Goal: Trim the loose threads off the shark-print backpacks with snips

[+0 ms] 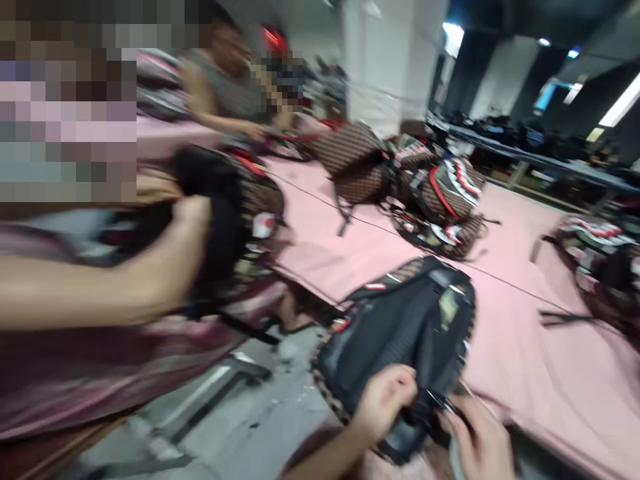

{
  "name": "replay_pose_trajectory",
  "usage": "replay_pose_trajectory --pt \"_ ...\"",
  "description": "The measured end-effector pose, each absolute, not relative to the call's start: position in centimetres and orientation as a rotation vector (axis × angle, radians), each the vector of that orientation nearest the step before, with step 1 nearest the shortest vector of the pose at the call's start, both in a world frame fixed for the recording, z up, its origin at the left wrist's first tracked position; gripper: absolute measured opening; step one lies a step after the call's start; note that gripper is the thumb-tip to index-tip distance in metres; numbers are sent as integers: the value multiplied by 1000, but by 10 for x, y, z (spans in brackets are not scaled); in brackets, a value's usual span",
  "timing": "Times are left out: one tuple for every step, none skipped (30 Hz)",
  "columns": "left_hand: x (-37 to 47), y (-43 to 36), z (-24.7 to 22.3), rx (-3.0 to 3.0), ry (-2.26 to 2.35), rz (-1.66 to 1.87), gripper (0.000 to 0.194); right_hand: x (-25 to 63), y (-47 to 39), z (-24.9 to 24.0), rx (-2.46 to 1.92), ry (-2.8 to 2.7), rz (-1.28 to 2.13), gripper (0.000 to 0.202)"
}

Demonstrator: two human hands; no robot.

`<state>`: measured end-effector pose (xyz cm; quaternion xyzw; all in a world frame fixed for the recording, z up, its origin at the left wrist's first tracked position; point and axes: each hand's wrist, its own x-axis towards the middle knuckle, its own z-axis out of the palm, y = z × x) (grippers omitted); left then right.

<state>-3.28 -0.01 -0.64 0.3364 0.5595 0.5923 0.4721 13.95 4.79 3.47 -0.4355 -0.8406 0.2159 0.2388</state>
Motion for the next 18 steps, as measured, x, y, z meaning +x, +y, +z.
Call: replay_pose_trajectory --pt "-32 4 -10 782 1344 1441 20 142 53 32 -1203 -2335 590 22" --pt "-33 8 -13 751 1313 1418 18 143 57 30 -1129 -2407 608 24" --pt "-34 12 -15 725 1288 1400 18 144 62 28 -1079 -2436 588 25" --pt "-36 16 -16 713 1263 1381 19 144 66 28 -1049 -2458 563 24" --pt "-38 18 -14 699 1251 1370 20 143 68 29 -1023 -2485 536 23" --pt "-40 19 -12 685 1250 1363 21 141 70 32 -1010 -2512 498 22" --pt "-41 18 -8 673 1256 1360 22 139 70 36 -1002 -2548 457 22" --pt "-42 17 -5 663 1270 1360 22 137 70 40 -997 -2594 409 22" --pt "-42 15 -1 658 1288 1361 23 135 69 45 -992 -2647 352 22" --pt "-42 14 1 661 1306 1362 24 133 69 50 -986 -2704 292 21" --pt "-42 14 3 674 1319 1363 25 132 70 54 -975 -2760 235 20" --pt "-42 14 4 691 1331 1364 25 130 71 58 -957 -2811 186 19" --pt "-42 14 4 707 1342 1366 25 129 73 62 -936 -2854 148 18" --pt "-42 15 3 721 1348 1367 25 128 74 65 -912 -2884 118 18" --pt "-43 15 3 733 1349 1371 25 126 76 66 -889 -2901 93 17" --pt "-43 15 3 740 1347 1375 24 125 77 67 -868 -2908 76 17" --pt "-43 15 4 735 1341 1378 24 124 78 67 -852 -2904 64 17" --pt "-43 15 4 711 1323 1378 25 124 78 66 -847 -2889 66 17"
